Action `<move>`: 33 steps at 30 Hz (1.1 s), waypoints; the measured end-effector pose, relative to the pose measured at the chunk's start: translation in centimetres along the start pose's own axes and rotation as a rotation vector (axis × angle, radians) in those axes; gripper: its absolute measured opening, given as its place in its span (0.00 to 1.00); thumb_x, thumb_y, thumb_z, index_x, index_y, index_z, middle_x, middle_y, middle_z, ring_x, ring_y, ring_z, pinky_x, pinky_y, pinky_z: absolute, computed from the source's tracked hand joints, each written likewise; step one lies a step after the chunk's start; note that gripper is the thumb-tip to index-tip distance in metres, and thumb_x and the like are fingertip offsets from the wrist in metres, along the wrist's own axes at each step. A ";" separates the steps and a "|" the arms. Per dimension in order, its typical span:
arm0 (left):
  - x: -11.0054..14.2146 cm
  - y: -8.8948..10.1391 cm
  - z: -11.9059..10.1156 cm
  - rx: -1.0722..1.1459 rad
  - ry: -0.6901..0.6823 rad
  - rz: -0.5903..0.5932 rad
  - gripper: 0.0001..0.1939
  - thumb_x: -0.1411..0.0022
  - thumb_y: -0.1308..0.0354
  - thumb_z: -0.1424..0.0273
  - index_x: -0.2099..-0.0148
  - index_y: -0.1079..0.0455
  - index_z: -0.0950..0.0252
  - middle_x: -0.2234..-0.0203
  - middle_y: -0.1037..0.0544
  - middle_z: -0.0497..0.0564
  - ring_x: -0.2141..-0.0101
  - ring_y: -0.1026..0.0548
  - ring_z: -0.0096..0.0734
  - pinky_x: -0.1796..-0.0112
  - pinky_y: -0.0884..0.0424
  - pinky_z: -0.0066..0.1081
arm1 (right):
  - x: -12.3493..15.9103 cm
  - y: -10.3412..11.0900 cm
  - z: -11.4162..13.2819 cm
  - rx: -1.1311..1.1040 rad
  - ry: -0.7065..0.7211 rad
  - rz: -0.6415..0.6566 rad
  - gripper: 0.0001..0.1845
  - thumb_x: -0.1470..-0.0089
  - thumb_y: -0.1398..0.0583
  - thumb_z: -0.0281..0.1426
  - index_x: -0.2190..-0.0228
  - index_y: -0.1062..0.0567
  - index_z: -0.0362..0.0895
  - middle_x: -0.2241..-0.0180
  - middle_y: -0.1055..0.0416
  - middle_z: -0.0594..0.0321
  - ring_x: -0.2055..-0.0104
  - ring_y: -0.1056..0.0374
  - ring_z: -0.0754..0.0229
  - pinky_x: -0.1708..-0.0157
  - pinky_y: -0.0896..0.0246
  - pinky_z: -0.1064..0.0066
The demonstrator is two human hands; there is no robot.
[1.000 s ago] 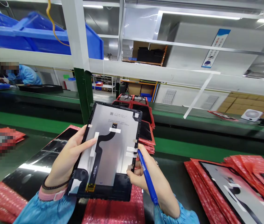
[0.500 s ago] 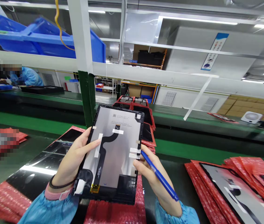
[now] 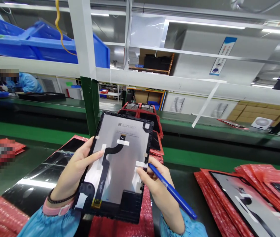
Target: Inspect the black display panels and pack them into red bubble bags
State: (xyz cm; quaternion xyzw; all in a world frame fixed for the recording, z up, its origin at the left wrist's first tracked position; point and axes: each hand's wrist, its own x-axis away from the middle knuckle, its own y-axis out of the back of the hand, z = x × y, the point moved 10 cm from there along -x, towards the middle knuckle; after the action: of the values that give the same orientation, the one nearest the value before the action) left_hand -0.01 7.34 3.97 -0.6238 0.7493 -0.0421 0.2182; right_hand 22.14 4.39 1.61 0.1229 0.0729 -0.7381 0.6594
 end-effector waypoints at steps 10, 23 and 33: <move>-0.4 0.6 0.6 0.052 0.040 -0.010 0.23 0.42 0.35 0.70 0.44 0.30 0.57 0.49 0.22 0.49 0.49 0.25 0.40 0.51 0.28 0.30 | 1.0 -0.4 -0.8 -0.492 -0.194 0.060 0.17 0.59 0.28 0.36 0.63 0.18 0.50 0.68 0.20 0.60 0.70 0.26 0.58 0.71 0.29 0.70; -0.2 0.3 0.9 0.099 0.058 0.027 0.23 0.39 0.38 0.71 0.42 0.32 0.56 0.47 0.23 0.48 0.47 0.26 0.39 0.51 0.28 0.29 | 1.1 0.6 -0.6 -0.410 -0.123 -0.054 0.19 0.65 0.25 0.35 0.66 0.17 0.52 0.73 0.22 0.65 0.74 0.31 0.65 0.73 0.33 0.77; -0.2 0.6 0.6 0.065 0.041 0.009 0.23 0.40 0.37 0.71 0.42 0.32 0.56 0.50 0.21 0.47 0.49 0.25 0.36 0.52 0.28 0.26 | 1.1 0.6 -1.5 -0.441 -0.218 -0.152 0.19 0.72 0.24 0.36 0.71 0.16 0.49 0.75 0.21 0.63 0.77 0.30 0.64 0.80 0.34 0.76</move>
State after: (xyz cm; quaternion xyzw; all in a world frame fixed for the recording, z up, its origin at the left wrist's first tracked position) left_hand -0.27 7.83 3.30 -0.6121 0.7546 -0.0780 0.2231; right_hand 22.75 3.63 -0.08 -0.1098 0.1696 -0.7607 0.6169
